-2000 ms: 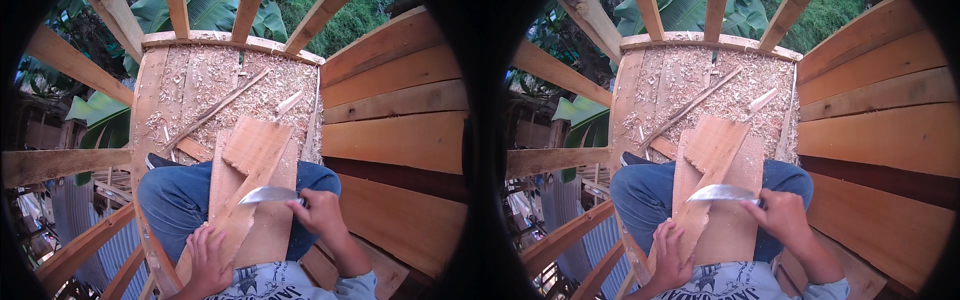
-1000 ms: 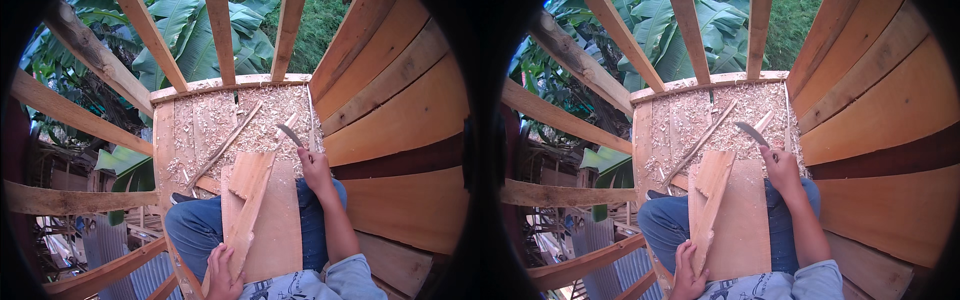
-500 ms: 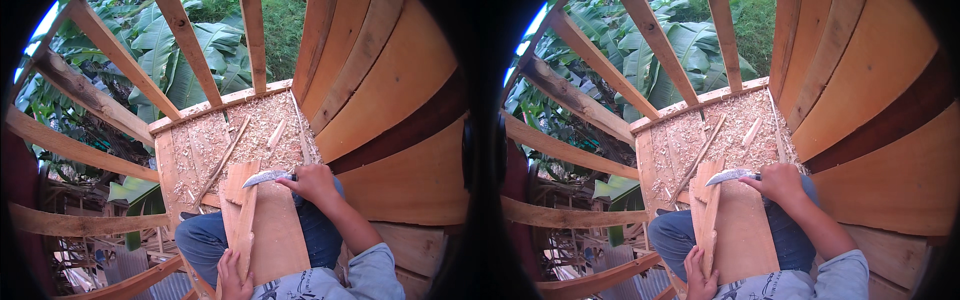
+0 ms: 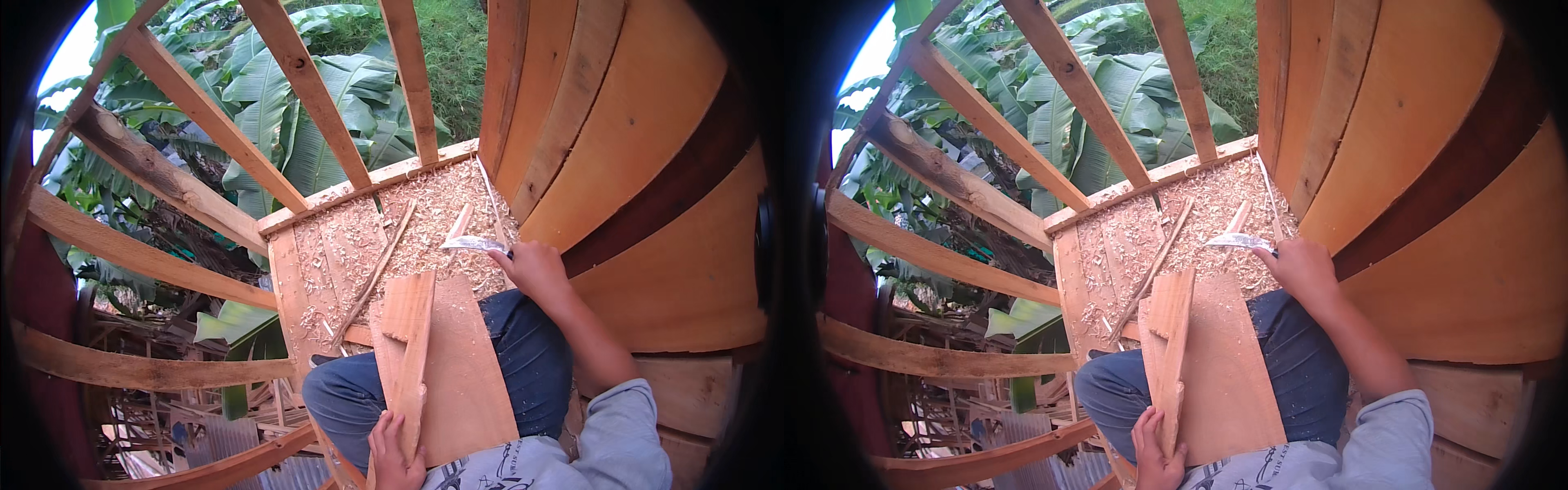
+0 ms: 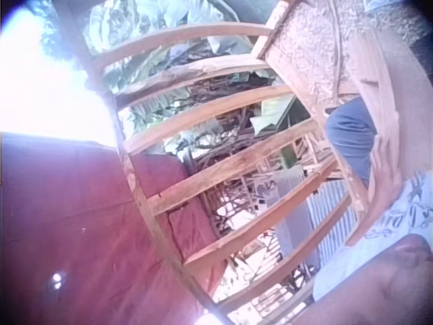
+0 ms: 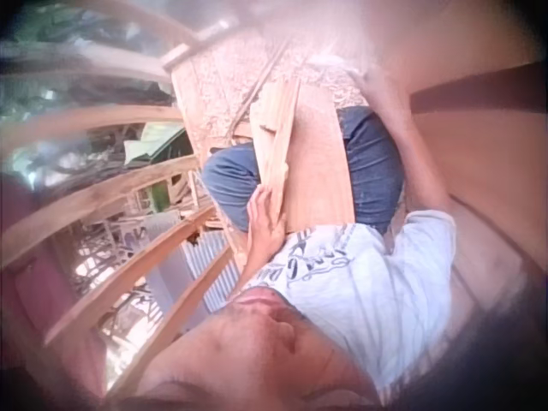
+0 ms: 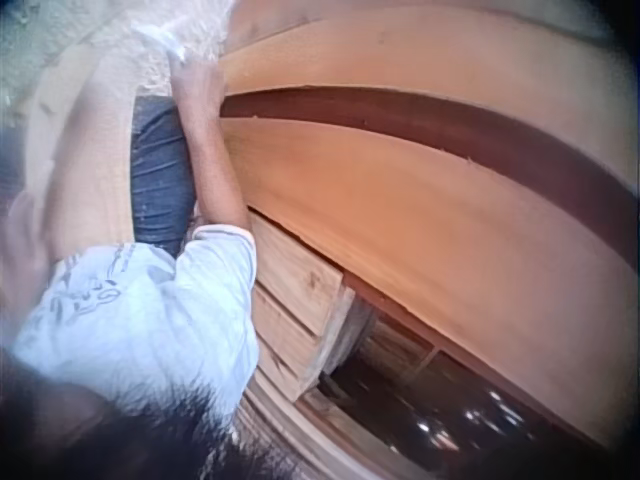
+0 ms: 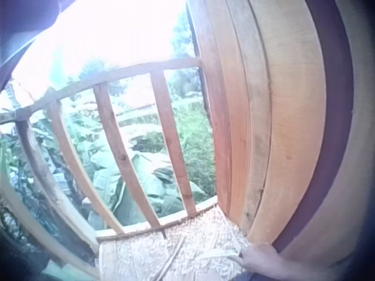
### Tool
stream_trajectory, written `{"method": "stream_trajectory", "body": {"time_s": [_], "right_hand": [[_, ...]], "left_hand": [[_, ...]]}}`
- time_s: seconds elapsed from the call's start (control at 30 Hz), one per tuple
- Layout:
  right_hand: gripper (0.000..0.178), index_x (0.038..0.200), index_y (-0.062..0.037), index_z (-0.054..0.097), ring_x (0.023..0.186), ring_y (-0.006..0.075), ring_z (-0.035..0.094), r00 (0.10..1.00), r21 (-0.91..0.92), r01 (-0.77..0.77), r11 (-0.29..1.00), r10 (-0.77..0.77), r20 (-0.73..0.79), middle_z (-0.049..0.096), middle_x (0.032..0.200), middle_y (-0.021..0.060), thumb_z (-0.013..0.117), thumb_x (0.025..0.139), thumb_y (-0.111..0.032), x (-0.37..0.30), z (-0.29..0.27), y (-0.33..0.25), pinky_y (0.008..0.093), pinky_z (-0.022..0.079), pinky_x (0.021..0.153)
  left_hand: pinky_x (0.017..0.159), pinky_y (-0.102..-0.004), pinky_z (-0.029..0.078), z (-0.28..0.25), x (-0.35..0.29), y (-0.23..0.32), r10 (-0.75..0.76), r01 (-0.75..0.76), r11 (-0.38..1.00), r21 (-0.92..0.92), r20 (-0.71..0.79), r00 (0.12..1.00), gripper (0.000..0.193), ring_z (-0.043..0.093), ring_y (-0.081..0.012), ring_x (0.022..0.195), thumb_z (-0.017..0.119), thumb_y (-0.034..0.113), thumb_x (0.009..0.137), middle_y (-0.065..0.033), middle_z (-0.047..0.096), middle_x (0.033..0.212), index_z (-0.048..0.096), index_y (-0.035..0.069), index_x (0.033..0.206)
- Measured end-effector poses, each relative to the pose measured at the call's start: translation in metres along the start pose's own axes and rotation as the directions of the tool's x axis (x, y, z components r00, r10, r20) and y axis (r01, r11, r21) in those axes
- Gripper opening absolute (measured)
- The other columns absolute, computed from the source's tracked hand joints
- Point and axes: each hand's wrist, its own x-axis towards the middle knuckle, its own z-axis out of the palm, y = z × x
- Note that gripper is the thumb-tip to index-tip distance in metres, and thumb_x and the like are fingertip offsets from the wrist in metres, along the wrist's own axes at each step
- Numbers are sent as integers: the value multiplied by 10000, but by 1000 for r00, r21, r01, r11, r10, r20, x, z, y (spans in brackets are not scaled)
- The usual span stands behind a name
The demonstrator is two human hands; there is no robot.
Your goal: The person sits cross-legged on a wooden platform and uses a curved knife to carve a rectangular piece of wood. They repeatedly shave thin layers from the wood's surface, creating a pile of wood shavings on the platform.
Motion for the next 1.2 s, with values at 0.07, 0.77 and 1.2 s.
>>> {"method": "stream_trajectory", "body": {"time_s": [0.07, 0.77, 1.2], "right_hand": [[608, 678, -23, 677, 605, 342, 646, 995, 180, 77, 981, -65, -74, 623, 615, 185, 512, 876, -574, -16, -4, -9, 437, 500, 533], [661, 653, -31, 676, 530, 323, 629, 962, 133, 262, 956, -270, 44, 604, 556, 173, 497, 849, -636, -46, 24, -35, 414, 503, 507], [587, 677, -23, 666, 593, 353, 636, 985, 24, 166, 986, -167, 34, 608, 589, 183, 504, 886, -548, -27, 12, -21, 442, 509, 561]], "left_hand": [[1065, -480, 286, -4, 0, 2, 9, -9, 1000, 26, -11, 1000, 615, 328, -449, 1265, 615, 62, 761, -264, 350, 1364, 384, 5, 1328], [1047, -499, 302, -1, 1, -4, -1, 0, 998, 61, 19, 1000, 619, 339, -463, 1252, 619, 87, 794, -280, 333, 1368, 361, 28, 1354], [1050, -496, 297, -2, -1, -1, 24, -23, 998, 63, -4, 1000, 617, 336, -460, 1253, 609, 88, 788, -272, 331, 1372, 367, 22, 1351]]}}
